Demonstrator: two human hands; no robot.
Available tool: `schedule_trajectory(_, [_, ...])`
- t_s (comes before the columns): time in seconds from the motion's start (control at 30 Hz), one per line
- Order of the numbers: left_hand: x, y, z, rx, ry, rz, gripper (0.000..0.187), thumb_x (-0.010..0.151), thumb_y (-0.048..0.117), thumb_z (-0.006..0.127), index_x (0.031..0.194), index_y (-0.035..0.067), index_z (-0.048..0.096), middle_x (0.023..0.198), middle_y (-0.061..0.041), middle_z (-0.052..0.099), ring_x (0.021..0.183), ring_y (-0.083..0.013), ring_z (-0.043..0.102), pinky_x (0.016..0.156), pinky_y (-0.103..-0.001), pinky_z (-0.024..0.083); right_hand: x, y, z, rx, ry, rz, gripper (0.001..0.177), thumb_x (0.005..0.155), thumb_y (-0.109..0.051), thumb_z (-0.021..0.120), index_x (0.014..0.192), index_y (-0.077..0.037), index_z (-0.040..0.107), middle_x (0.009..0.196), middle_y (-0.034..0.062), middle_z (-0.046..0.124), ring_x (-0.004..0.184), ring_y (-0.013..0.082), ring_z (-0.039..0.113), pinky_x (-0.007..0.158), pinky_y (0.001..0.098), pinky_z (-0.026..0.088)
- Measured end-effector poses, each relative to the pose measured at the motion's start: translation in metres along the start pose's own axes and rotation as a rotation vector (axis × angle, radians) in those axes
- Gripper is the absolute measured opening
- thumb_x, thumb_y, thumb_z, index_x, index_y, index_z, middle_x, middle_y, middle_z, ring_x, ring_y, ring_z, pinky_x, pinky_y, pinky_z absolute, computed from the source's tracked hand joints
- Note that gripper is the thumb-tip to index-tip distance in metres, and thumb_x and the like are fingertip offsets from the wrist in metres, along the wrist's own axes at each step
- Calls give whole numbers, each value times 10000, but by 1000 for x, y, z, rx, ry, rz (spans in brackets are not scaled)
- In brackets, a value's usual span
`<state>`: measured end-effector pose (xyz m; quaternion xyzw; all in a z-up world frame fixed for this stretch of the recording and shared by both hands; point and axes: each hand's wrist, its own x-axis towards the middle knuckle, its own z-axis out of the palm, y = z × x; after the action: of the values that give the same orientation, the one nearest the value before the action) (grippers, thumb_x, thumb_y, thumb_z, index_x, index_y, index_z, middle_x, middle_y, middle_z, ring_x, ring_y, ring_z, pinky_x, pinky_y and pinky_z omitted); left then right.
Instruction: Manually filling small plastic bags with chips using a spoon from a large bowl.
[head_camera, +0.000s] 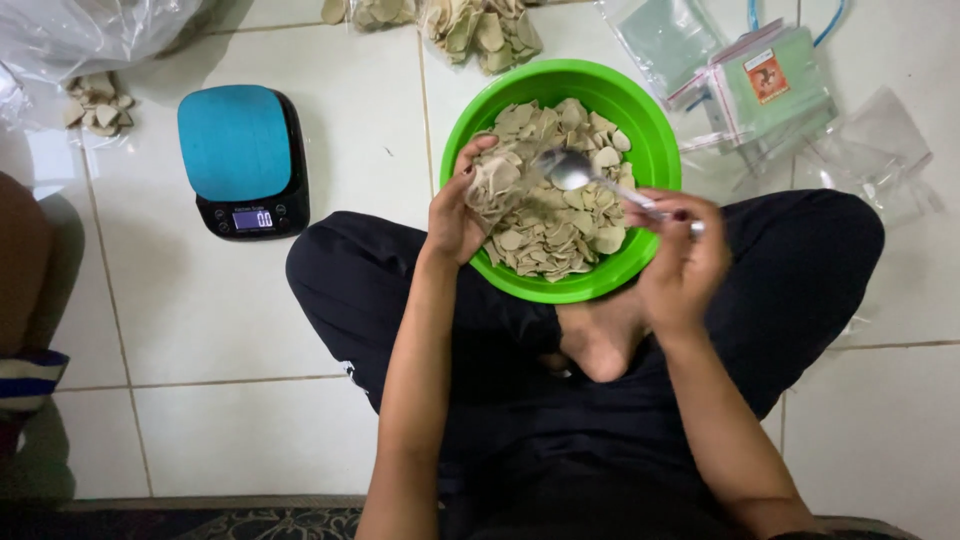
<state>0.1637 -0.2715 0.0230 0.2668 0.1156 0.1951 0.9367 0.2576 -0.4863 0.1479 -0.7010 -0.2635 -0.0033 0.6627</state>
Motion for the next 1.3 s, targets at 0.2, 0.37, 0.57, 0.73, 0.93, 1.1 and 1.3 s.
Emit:
schedule_trajectory(0.2, [2, -1, -16, -74, -41, -7, 633, 884, 396, 498, 1434, 94, 415, 1208, -219, 667, 1065, -331, 708, 954, -484, 590, 5, 15, -4, 78, 20, 27, 312, 1150, -165, 380, 1021, 84, 516, 1034, 320, 691, 855, 334, 751, 754, 386, 641])
schedule_trajectory(0.37, [-2, 10, -5, -113, -157, -2, 657, 828, 316, 507, 1443, 158, 339, 1283, -228, 629, 1109, -357, 690, 986, -509, 570, 9, 55, -31, 28, 61, 36, 260, 1147, -108, 368, 1041, 78, 516, 1049, 313, 688, 870, 322, 746, 768, 369, 641])
schedule_trajectory(0.57, [-5, 2, -18, -16, -105, -29, 460, 808, 111, 515, 1260, 93, 430, 1167, -264, 668, 982, -358, 712, 847, -459, 609, -14, 124, -48, -17, 37, 181, 231, 1143, -84, 382, 1072, 64, 545, 1024, 311, 702, 865, 343, 750, 775, 386, 645])
schedule_trajectory(0.73, [-5, 10, 5, 57, -17, 9, 192, 924, 50, 510, 1115, 30, 522, 1111, -250, 710, 938, -333, 745, 811, -421, 631, -13, 122, -41, -10, 36, 255, 231, 1134, -50, 379, 1061, 73, 561, 1008, 311, 715, 865, 356, 756, 783, 405, 652])
schedule_trajectory(0.93, [-8, 14, 13, 113, -18, 39, 66, 993, 102, 554, 990, 44, 586, 1432, -271, 567, 1100, -360, 699, 880, -467, 606, -13, 129, -43, -18, 33, 308, 232, 1130, -80, 407, 1070, 63, 580, 1008, 315, 718, 866, 369, 759, 784, 413, 664])
schedule_trajectory(1.1, [-5, 2, -16, 279, -14, 104, 112, 992, 167, 600, 963, 102, 686, 1652, -142, 350, 1443, -339, 432, 1129, -482, 425, -13, 133, -44, -32, 25, 353, 245, 1125, -101, 419, 1064, 68, 586, 1005, 325, 722, 868, 374, 760, 791, 425, 662])
schedule_trajectory(1.3, [-13, 14, 15, 305, -35, 194, 116, 974, 140, 626, 985, 71, 718, 1708, -103, 208, 1570, -381, 117, 1199, -552, 253, -9, 117, -41, -16, 27, 376, 252, 1121, -90, 407, 1069, 69, 597, 1008, 324, 726, 876, 361, 761, 805, 417, 660])
